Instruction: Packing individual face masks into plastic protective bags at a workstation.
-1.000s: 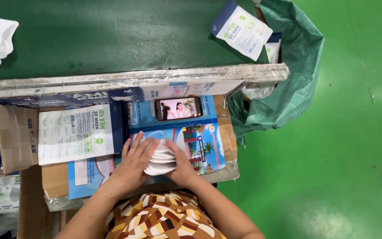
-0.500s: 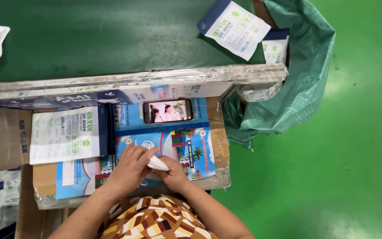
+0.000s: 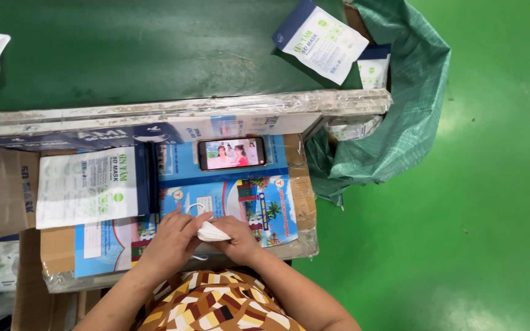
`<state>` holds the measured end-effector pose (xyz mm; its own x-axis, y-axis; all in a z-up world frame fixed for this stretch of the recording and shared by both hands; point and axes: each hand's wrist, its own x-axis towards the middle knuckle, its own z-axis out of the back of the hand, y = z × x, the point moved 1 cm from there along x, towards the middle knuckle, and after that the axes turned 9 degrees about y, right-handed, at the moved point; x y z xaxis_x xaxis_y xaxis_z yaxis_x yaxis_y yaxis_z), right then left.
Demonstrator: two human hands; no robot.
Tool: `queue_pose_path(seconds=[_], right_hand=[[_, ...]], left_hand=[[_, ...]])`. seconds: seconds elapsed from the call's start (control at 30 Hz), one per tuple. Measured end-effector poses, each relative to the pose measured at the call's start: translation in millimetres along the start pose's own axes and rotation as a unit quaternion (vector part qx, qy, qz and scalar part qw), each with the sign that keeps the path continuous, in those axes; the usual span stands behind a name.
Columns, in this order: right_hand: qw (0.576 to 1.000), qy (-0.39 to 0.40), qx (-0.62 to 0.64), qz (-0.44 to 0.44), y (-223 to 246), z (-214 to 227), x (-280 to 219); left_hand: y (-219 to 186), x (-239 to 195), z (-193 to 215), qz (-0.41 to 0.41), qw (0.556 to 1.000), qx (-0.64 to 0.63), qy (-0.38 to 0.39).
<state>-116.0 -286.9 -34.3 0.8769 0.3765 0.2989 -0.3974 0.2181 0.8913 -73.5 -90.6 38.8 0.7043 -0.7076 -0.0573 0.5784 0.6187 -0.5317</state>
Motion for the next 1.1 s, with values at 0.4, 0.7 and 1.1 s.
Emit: queue_pose_path(seconds=[0.4, 0.7, 1.1], right_hand=[[0.987, 0.031, 0.070, -0.141, 24.7, -9.2, 12.2], [0.993, 0.022, -0.093, -0.073, 40.6, -0.7, 33.2], [0.934, 0.114, 0.296, -0.166, 44.8, 71.7, 19.8]], left_hand=[[36.4, -31.8, 3.9, -0.005, 0.993, -0.099, -0.059], [41.5, -27.2, 3.4, -0.028, 0.987, -0.039, -0.154], [107.2, -3.5, 50.1, 0.164, 0.949, -0.168, -0.211]])
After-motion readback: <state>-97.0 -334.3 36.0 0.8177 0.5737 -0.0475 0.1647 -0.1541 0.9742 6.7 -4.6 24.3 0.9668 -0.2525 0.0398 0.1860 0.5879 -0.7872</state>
